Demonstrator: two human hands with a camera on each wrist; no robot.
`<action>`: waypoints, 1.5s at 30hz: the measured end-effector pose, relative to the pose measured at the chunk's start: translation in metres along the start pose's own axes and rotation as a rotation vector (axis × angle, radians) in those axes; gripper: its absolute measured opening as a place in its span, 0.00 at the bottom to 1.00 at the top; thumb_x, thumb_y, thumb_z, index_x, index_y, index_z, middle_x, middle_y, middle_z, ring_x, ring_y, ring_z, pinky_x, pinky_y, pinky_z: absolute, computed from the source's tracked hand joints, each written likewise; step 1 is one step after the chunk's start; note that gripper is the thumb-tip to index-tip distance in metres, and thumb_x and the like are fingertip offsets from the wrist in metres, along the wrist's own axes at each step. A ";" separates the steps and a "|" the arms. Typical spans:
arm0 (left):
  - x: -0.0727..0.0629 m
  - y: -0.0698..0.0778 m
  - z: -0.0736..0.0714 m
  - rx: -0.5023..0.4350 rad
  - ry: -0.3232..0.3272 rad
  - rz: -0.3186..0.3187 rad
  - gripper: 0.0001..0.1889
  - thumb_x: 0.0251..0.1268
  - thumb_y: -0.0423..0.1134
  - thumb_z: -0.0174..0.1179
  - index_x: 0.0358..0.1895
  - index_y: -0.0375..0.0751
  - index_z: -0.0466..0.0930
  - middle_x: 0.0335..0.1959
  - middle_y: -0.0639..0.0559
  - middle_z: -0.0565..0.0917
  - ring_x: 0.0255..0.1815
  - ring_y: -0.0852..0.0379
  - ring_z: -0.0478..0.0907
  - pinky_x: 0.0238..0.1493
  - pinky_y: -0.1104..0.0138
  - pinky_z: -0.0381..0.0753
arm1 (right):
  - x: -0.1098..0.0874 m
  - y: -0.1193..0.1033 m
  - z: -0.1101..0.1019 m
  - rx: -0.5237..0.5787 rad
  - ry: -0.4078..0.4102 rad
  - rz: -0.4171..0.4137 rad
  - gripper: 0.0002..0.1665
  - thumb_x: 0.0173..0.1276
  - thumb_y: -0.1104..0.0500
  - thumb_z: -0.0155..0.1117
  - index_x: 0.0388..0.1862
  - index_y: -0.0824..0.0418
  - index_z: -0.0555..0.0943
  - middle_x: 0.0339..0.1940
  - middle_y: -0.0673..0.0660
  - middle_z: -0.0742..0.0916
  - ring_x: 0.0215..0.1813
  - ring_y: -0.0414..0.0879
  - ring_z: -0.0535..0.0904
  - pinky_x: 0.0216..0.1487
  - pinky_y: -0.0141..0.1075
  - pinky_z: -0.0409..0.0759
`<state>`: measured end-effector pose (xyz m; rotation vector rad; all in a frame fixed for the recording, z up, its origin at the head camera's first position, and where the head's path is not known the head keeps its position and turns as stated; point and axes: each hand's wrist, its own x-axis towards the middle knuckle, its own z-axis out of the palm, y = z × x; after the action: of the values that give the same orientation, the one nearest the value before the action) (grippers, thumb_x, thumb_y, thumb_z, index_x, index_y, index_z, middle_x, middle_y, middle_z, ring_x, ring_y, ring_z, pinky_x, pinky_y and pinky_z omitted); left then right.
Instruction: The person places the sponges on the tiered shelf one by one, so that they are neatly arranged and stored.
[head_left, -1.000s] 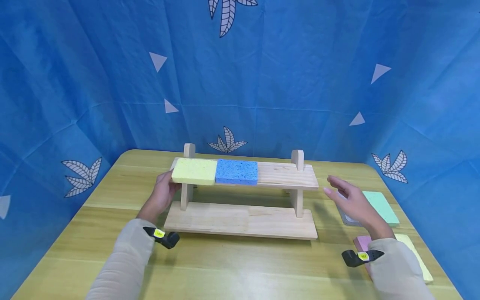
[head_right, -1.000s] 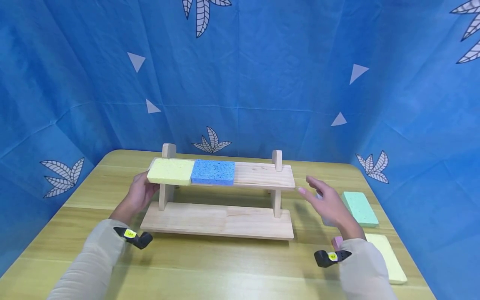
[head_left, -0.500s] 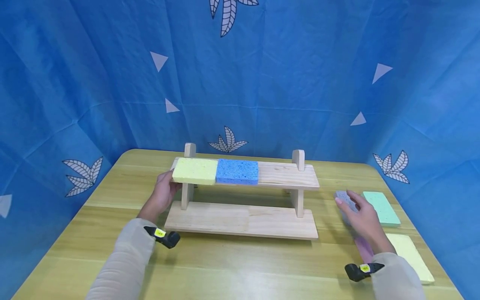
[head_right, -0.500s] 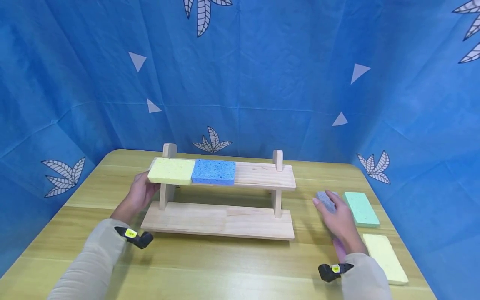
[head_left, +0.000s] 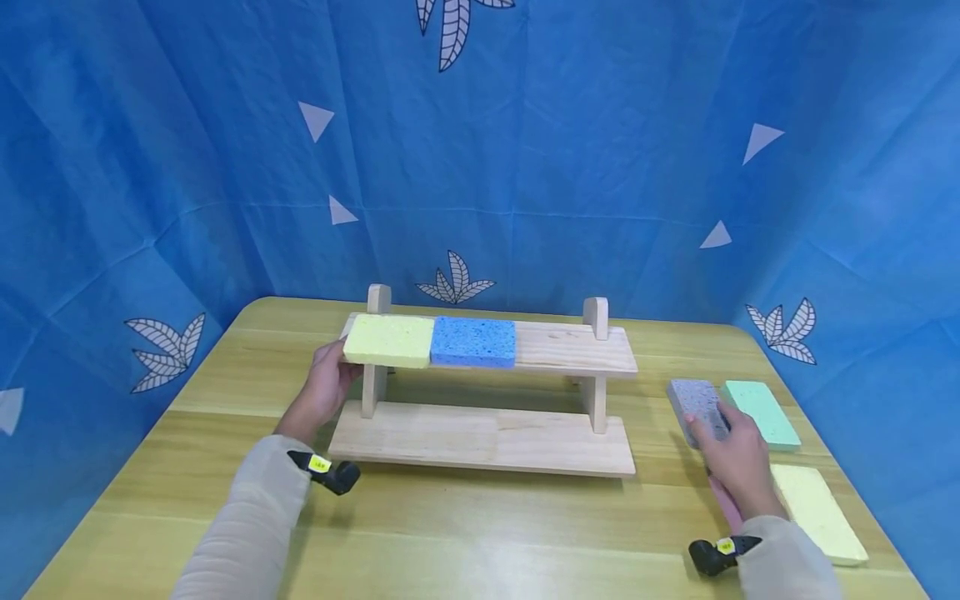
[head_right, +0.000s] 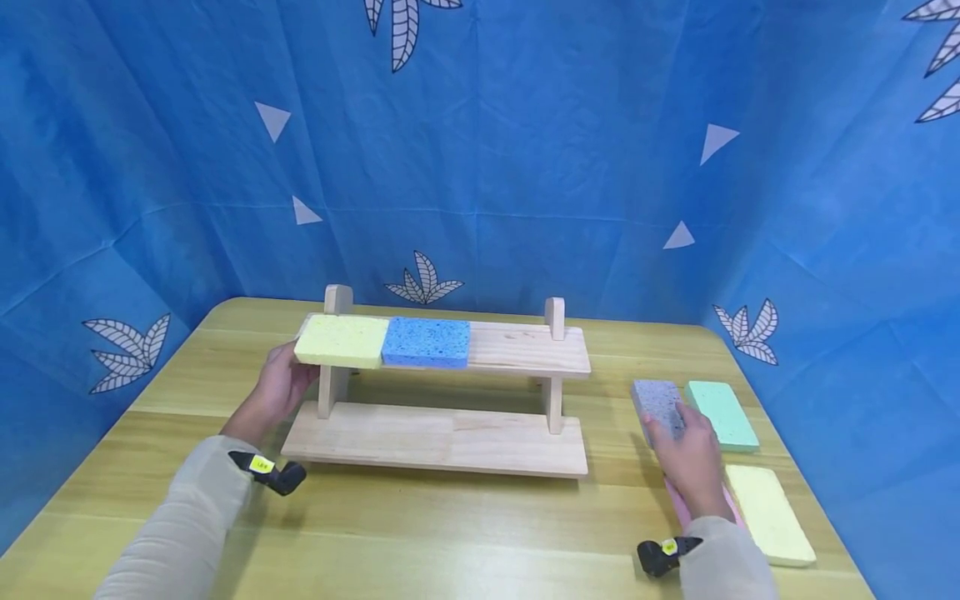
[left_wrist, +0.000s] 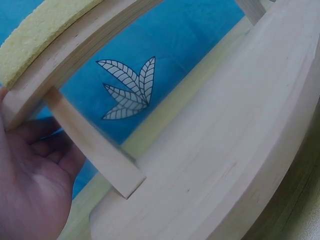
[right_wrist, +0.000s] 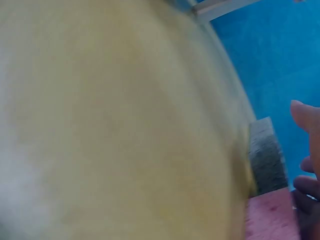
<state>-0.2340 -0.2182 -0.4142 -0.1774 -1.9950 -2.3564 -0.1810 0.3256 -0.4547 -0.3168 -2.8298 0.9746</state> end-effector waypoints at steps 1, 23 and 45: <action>0.000 0.000 0.000 0.004 -0.001 -0.001 0.19 0.77 0.40 0.34 0.42 0.55 0.79 0.40 0.59 0.80 0.42 0.63 0.78 0.47 0.70 0.77 | -0.001 0.001 0.002 -0.013 0.011 -0.002 0.49 0.70 0.37 0.49 0.71 0.75 0.53 0.68 0.79 0.60 0.66 0.75 0.55 0.63 0.65 0.57; -0.003 0.000 -0.002 0.028 -0.014 -0.001 0.18 0.77 0.42 0.34 0.44 0.55 0.79 0.44 0.58 0.79 0.47 0.62 0.76 0.50 0.72 0.77 | 0.001 0.003 0.016 -0.217 0.085 0.029 0.45 0.64 0.42 0.59 0.64 0.77 0.64 0.64 0.78 0.66 0.59 0.76 0.64 0.58 0.64 0.65; -0.001 -0.001 -0.002 0.059 0.006 -0.034 0.17 0.76 0.43 0.35 0.46 0.49 0.77 0.43 0.57 0.78 0.46 0.62 0.76 0.50 0.72 0.77 | 0.003 -0.002 0.013 -0.261 0.032 0.035 0.40 0.64 0.49 0.61 0.63 0.78 0.64 0.63 0.79 0.67 0.60 0.75 0.64 0.58 0.63 0.65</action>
<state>-0.2334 -0.2201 -0.4157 -0.1342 -2.0786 -2.3108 -0.1871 0.3175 -0.4636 -0.4067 -2.9319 0.5980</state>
